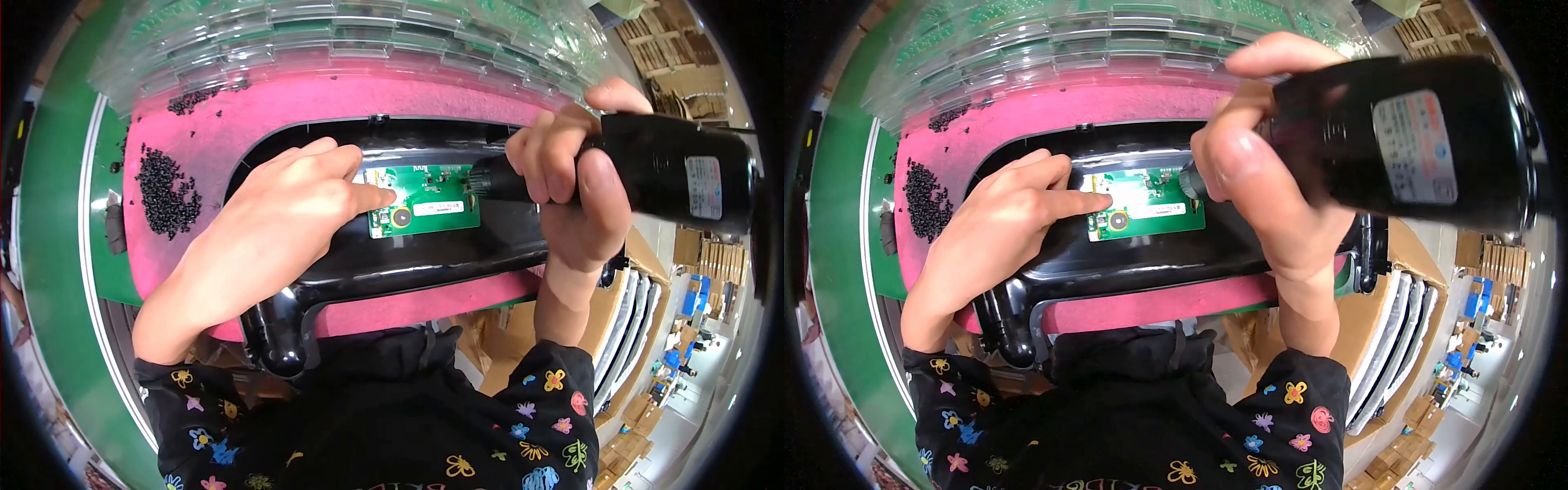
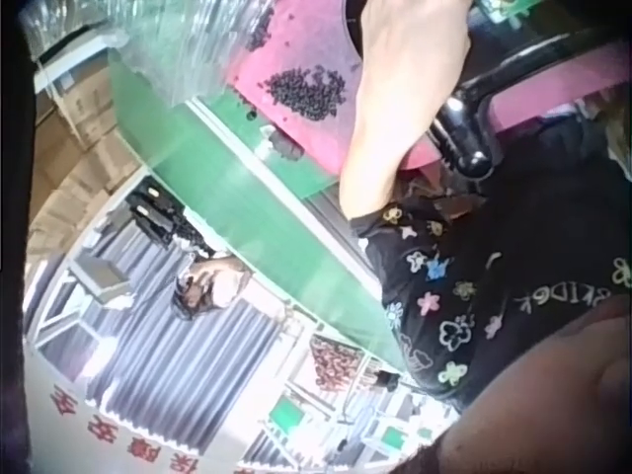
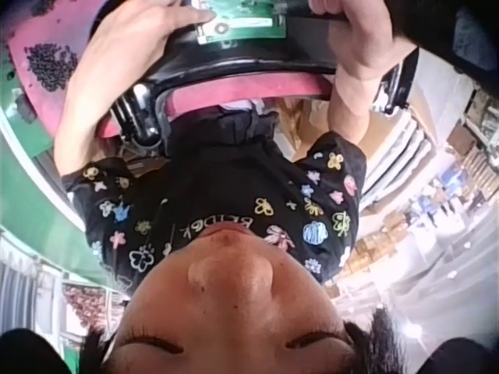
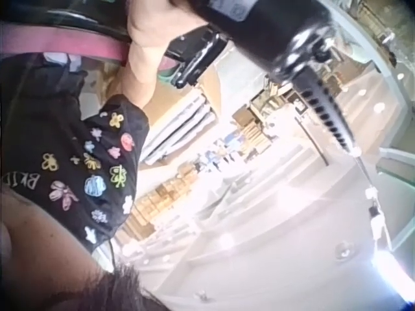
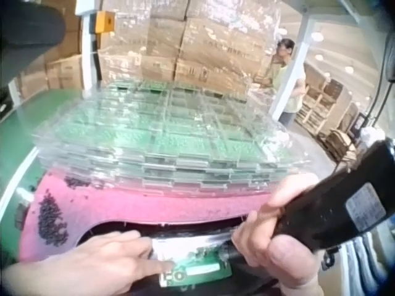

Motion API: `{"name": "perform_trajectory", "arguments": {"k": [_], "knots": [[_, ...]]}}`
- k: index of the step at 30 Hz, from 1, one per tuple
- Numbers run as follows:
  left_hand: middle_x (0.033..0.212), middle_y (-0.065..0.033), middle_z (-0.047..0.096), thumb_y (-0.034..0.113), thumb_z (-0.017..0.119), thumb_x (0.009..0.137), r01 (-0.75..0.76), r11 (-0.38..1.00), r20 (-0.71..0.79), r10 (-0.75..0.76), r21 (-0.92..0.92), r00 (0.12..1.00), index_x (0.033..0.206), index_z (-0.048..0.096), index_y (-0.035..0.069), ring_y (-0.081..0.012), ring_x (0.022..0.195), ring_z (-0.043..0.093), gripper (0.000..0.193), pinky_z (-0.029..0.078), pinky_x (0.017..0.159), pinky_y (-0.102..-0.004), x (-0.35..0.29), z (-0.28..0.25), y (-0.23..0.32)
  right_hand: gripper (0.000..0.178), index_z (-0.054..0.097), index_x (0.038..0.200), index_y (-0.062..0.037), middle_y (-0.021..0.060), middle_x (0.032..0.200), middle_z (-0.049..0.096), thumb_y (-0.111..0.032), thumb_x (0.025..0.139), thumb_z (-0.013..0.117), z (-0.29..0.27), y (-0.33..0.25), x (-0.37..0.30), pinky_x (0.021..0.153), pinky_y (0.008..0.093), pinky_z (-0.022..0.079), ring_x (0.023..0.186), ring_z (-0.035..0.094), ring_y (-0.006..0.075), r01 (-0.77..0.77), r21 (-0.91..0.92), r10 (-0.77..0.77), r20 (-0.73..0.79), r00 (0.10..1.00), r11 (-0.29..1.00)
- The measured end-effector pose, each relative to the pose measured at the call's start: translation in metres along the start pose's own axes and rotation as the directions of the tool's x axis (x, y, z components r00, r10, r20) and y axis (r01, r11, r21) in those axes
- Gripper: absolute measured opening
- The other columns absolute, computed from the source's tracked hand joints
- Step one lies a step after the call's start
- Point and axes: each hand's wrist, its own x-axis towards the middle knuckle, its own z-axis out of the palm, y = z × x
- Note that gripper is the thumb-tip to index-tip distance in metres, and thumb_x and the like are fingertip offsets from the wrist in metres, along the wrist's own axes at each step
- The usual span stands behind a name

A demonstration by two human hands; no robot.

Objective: Assemble electronic components by placing a circuit board into a plastic housing and securing it with screws using an electric screwdriver.

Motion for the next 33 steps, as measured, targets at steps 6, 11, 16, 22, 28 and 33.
{"name": "perform_trajectory", "arguments": {"k": [6,11,16,22,28,33], "knots": [[0.077,-0.0123,0.068,-0.001,0.076,0.071,-0.090,0.986,-0.189,0.063,-0.140,0.980,0.101,0.069,-0.002,-0.0278,0.072,0.068,0.030,0.054,0.064,-0.0349,0.010,0.004,-0.002,0.040,0.047,0.130,-0.0154,-0.0058,0.068,0.049,-0.028,0.094,0.058,0.003,-0.034,0.009,0.065,0.0279,0.036,0.059,0.047,0.0075,0.063,0.349,-0.130,0.172,0.976,0.935],[0.072,-0.0082,0.065,0.016,0.078,0.075,-0.268,0.942,-0.384,0.175,-0.204,0.907,0.104,0.064,0.000,-0.0258,0.066,0.065,0.036,0.052,0.059,-0.0349,0.011,-0.004,0.001,0.040,0.047,0.127,-0.0090,-0.0041,0.070,0.050,-0.025,0.093,0.060,0.030,-0.035,0.007,0.068,0.0275,0.036,0.062,0.047,0.0084,0.205,0.479,-0.186,-0.089,0.979,0.854],[0.071,-0.0073,0.062,0.016,0.078,0.075,-0.319,0.927,-0.468,0.198,-0.195,0.861,0.102,0.063,0.002,-0.0251,0.064,0.063,0.033,0.051,0.057,-0.0352,0.011,-0.002,-0.003,0.038,0.047,0.126,-0.0077,-0.0037,0.070,0.049,-0.025,0.093,0.059,0.027,-0.035,0.020,0.068,0.0272,0.036,0.062,0.047,0.0085,0.100,0.540,-0.186,0.107,0.977,0.835],[0.071,-0.0088,0.067,0.008,0.083,0.068,-0.265,0.951,-0.447,0.169,-0.161,0.878,0.095,0.068,-0.001,-0.0217,0.063,0.067,0.032,0.052,0.056,-0.0298,0.011,-0.006,-0.004,0.032,0.048,0.121,-0.0110,-0.0046,0.067,0.047,-0.026,0.095,0.057,0.034,-0.024,0.018,0.065,0.0270,0.036,0.059,0.045,0.0076,0.137,0.512,-0.166,0.010,0.986,0.848],[0.074,-0.0098,0.068,0.006,0.082,0.069,-0.231,0.930,-0.415,0.097,-0.287,0.904,0.089,0.068,-0.001,-0.0235,0.066,0.068,0.026,0.053,0.057,-0.0298,0.014,-0.006,-0.005,0.030,0.050,0.120,-0.0121,-0.0054,0.066,0.046,-0.027,0.095,0.057,0.042,-0.023,0.015,0.065,0.0275,0.037,0.059,0.043,0.0071,0.167,0.502,-0.116,-0.132,0.984,0.849],[0.081,-0.0122,0.071,0.004,0.083,0.065,-0.157,0.986,-0.376,0.127,-0.051,0.918,0.088,0.066,0.000,-0.0272,0.078,0.072,0.029,0.057,0.064,-0.0330,0.007,-0.002,-0.006,0.029,0.055,0.119,-0.0152,-0.0054,0.067,0.045,-0.030,0.094,0.059,0.048,-0.015,0.011,0.066,0.0294,0.036,0.060,0.041,0.0086,0.174,0.416,-0.079,-0.234,0.969,0.893]]}}
